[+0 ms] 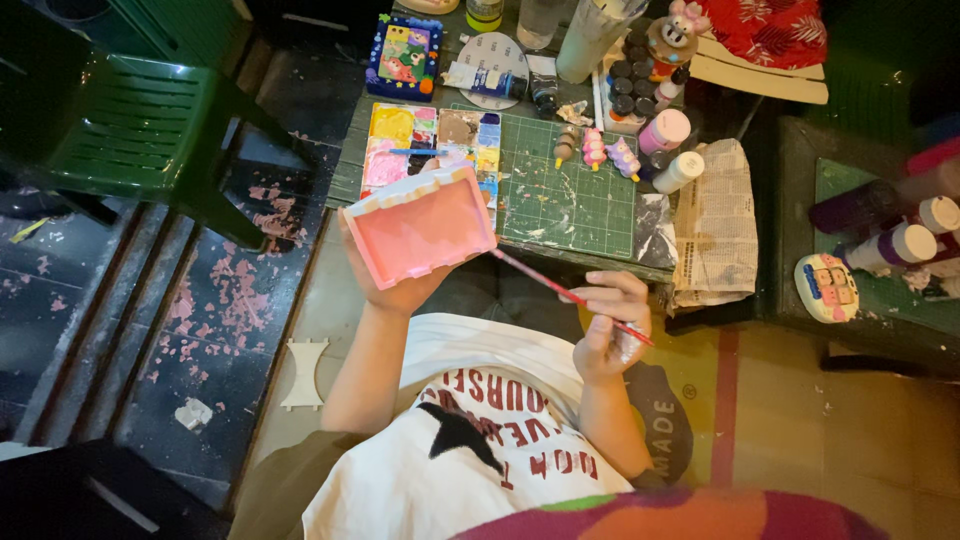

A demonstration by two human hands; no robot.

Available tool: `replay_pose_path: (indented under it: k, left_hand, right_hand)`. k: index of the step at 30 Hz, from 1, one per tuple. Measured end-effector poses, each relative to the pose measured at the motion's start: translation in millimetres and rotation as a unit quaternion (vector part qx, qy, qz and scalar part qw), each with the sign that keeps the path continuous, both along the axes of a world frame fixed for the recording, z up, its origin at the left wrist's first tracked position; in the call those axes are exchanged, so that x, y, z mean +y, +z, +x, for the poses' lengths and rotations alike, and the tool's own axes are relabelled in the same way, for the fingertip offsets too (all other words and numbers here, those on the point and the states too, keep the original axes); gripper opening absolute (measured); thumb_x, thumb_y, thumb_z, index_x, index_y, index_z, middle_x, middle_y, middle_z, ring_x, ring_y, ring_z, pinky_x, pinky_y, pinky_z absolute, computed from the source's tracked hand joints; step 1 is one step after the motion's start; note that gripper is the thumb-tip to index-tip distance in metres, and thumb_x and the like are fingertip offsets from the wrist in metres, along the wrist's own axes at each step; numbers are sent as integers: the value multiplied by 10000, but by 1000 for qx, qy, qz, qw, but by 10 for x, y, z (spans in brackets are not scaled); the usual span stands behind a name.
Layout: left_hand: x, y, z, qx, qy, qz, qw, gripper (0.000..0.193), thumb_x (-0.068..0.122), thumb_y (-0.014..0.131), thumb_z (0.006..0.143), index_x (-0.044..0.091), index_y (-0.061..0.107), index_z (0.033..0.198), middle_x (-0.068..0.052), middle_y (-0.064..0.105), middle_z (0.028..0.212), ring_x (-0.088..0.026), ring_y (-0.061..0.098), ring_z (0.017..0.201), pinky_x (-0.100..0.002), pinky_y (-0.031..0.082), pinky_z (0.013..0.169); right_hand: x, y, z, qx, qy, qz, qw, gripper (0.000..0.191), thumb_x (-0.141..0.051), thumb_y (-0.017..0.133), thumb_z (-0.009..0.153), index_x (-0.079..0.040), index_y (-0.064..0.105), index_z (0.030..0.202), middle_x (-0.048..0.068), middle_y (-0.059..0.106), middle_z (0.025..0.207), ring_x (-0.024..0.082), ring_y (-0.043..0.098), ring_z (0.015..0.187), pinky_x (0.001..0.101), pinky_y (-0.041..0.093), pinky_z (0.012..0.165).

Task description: The person holds a white plaster box in one hand and paints its interior and rim pink with a paintbrush, dipping the brush into pink paint on a palette between strokes. They rotate the box to reach different inner surfaces and continue coating the inside and edges throughout the clip.

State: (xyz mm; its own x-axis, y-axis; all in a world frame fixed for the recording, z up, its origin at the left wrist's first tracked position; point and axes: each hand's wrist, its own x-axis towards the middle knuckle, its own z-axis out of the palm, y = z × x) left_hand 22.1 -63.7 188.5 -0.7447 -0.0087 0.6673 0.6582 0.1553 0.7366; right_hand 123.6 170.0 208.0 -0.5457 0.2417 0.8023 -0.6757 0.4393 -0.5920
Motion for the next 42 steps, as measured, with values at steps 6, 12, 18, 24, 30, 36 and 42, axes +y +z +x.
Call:
replay_pose_path:
  k: [6, 12, 18, 24, 30, 36, 42]
  left_hand:
    - [1, 63, 32, 15, 57, -11, 998, 1019, 295, 1041, 662, 58, 457, 1462, -93, 653, 1382, -252, 679, 1261, -406, 549, 1114]
    - [20, 111, 34, 6, 44, 1, 999, 1033, 273, 1029, 687, 46, 414, 1485, -101, 633, 1420, -249, 656, 1300, -416, 530, 1128]
    - [22, 56, 16, 9, 77, -70, 995, 983, 383, 1004, 738, 111, 427, 1485, -26, 646, 1425, -187, 645, 1315, -384, 504, 1121]
    - [-8, -82, -32, -31, 63, -136, 988, 938, 543, 870, 835, 197, 395, 1566, 39, 587, 1528, -188, 559, 1421, -440, 386, 1231]
    - [-14, -112, -47, -12, 152, -241, 958, 900, 643, 833, 803, 251, 458, 1522, 64, 588, 1489, -203, 548, 1383, -435, 387, 1176]
    - [2, -142, -44, -1, 132, -185, 974, 897, 695, 809, 857, 254, 415, 1531, 90, 578, 1492, -177, 550, 1386, -427, 393, 1183]
    - [12, -127, -78, -42, 67, -185, 980, 870, 650, 744, 882, 273, 388, 1581, 78, 560, 1557, -173, 509, 1460, -446, 307, 1257]
  right_hand:
    - [-15, 4, 19, 10, 8, 10, 1000, 198, -260, 506, 1091, -82, 478, 1007, 135, 752, 908, 241, 588, 1127, 402, 482, 1009]
    - [-49, 37, 31, 18, 0, 48, 999, 203, -268, 497, 1087, -83, 470, 1008, 136, 745, 907, 258, 595, 1104, 448, 423, 1062]
    - [-52, 22, 14, 43, -10, 78, 996, 213, -286, 489, 1090, -92, 469, 1004, 121, 760, 903, 243, 640, 1086, 454, 425, 1043]
    - [-50, -10, -7, 43, -31, 63, 997, 224, -293, 489, 1087, -87, 474, 999, 142, 740, 912, 270, 625, 1099, 480, 410, 1074]
    - [-9, 8, -13, 38, -22, 65, 997, 222, -287, 488, 1088, -89, 471, 989, 141, 749, 912, 262, 621, 1108, 459, 415, 1048]
    - [-8, 2, -11, 34, -20, 56, 998, 220, -289, 482, 1101, -91, 464, 1005, 136, 746, 907, 267, 613, 1117, 471, 412, 1073]
    - [10, -9, -10, 30, -22, 60, 998, 210, -284, 482, 1087, -94, 470, 998, 144, 740, 904, 275, 612, 1124, 470, 410, 1079]
